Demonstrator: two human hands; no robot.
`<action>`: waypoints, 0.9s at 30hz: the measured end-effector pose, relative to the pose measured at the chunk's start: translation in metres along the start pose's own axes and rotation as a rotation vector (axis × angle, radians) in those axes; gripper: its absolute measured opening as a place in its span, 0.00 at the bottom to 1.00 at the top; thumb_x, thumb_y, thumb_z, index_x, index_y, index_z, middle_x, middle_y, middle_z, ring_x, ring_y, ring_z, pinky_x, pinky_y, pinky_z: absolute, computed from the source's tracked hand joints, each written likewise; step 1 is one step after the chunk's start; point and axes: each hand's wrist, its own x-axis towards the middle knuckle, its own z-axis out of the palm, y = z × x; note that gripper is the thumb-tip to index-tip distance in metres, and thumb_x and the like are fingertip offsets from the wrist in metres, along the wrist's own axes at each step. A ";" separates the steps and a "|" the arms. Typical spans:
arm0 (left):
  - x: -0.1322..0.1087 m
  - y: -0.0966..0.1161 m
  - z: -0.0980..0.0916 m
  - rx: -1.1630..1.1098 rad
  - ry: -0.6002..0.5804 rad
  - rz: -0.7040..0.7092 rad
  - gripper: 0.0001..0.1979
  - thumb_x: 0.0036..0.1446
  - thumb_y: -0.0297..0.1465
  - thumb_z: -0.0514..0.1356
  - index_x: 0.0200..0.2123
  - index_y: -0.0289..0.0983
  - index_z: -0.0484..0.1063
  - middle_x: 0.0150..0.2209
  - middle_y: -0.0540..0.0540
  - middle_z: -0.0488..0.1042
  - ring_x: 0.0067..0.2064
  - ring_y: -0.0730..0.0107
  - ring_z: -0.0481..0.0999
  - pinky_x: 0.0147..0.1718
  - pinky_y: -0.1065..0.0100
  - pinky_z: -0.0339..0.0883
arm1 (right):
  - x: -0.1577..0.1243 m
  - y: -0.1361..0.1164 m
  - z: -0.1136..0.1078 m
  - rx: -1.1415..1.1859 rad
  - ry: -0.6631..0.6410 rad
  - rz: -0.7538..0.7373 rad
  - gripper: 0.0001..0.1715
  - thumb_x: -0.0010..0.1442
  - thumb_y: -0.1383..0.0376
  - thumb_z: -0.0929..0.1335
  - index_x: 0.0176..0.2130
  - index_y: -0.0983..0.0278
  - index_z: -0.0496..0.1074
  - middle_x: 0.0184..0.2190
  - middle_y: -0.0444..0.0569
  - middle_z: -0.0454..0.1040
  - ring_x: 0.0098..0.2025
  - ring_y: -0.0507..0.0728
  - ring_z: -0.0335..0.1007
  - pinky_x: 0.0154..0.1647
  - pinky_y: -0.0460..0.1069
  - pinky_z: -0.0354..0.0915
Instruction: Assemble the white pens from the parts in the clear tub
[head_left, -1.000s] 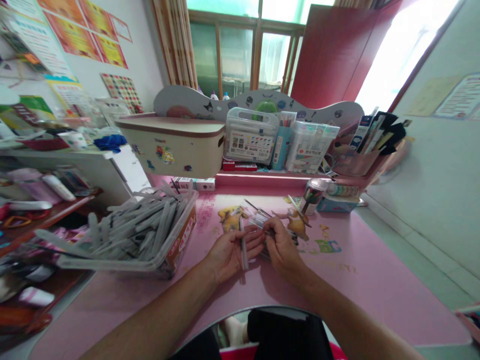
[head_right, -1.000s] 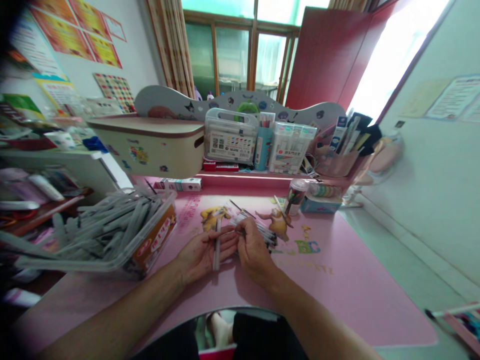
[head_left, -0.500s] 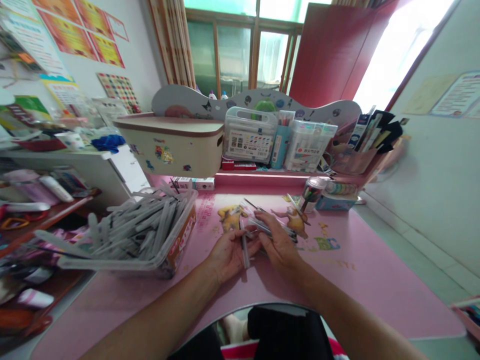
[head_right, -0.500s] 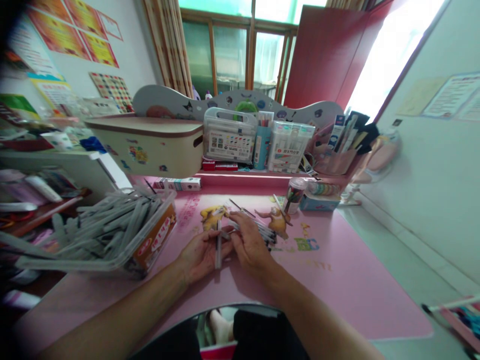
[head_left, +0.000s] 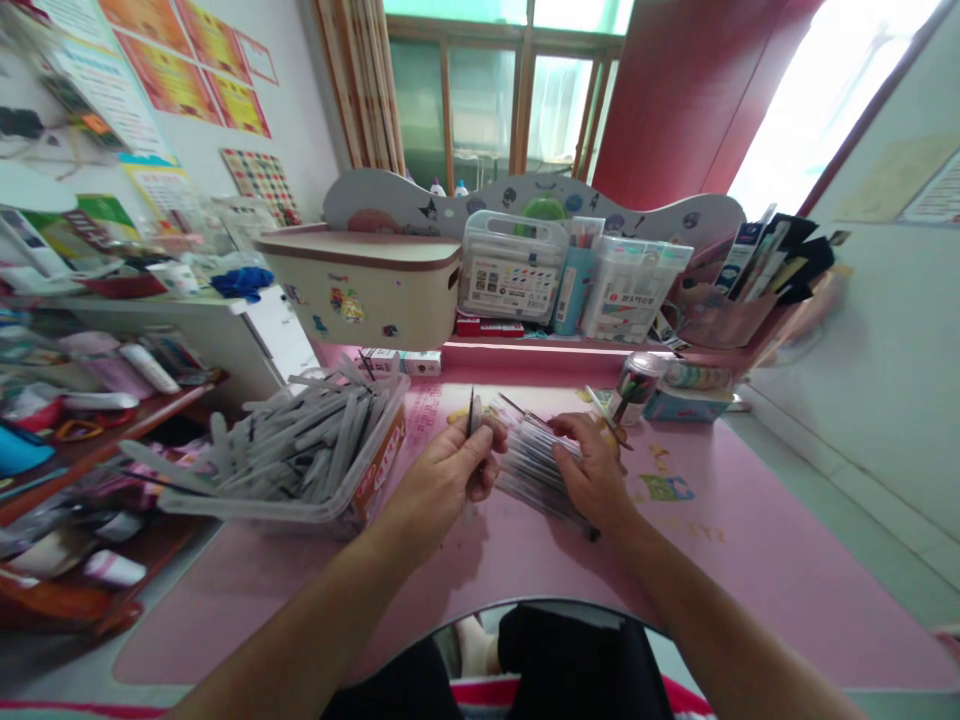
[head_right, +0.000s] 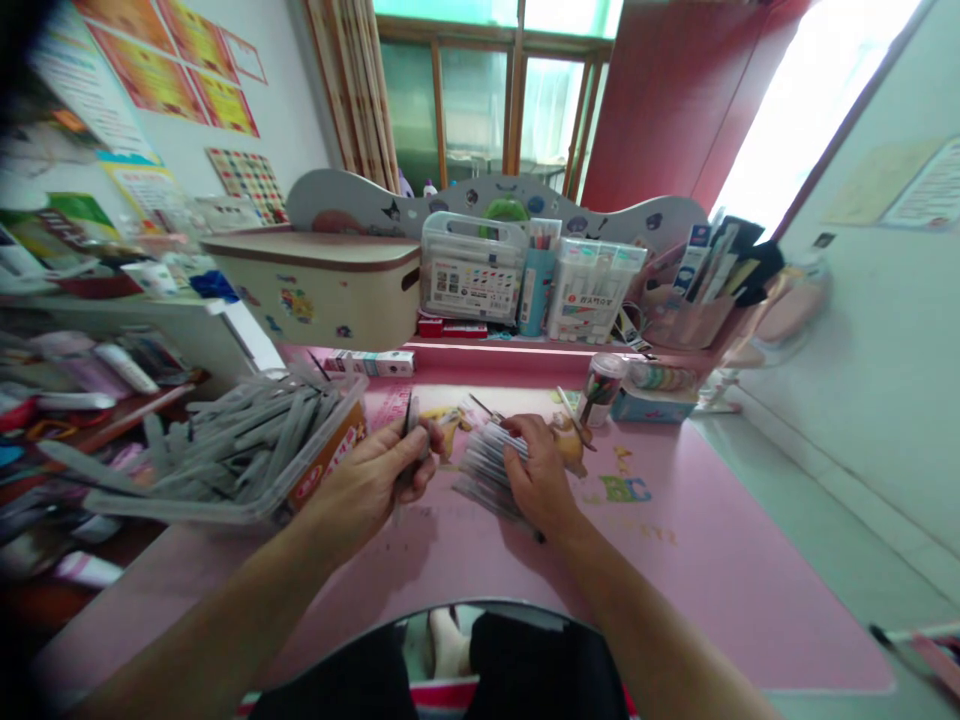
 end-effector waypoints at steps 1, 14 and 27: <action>-0.006 0.008 0.000 0.048 -0.009 0.008 0.14 0.55 0.39 0.64 0.36 0.34 0.70 0.28 0.51 0.67 0.23 0.82 0.62 0.18 0.80 0.53 | 0.000 -0.001 0.000 0.001 -0.013 -0.008 0.13 0.60 0.71 0.63 0.45 0.62 0.69 0.40 0.50 0.71 0.44 0.59 0.67 0.47 0.55 0.63; -0.028 0.111 -0.078 0.816 0.370 0.183 0.14 0.57 0.32 0.56 0.48 0.37 0.69 0.23 0.54 0.66 0.22 0.75 0.64 0.20 0.76 0.59 | -0.002 -0.002 0.000 0.000 -0.033 -0.023 0.12 0.60 0.72 0.62 0.44 0.62 0.69 0.38 0.50 0.72 0.40 0.58 0.68 0.44 0.54 0.62; -0.004 0.073 -0.100 0.647 0.540 0.315 0.20 0.57 0.29 0.57 0.53 0.38 0.63 0.37 0.49 0.72 0.32 0.72 0.75 0.38 0.64 0.74 | -0.003 -0.002 0.000 -0.015 -0.046 -0.032 0.11 0.60 0.73 0.62 0.41 0.63 0.71 0.39 0.50 0.72 0.42 0.59 0.68 0.46 0.54 0.62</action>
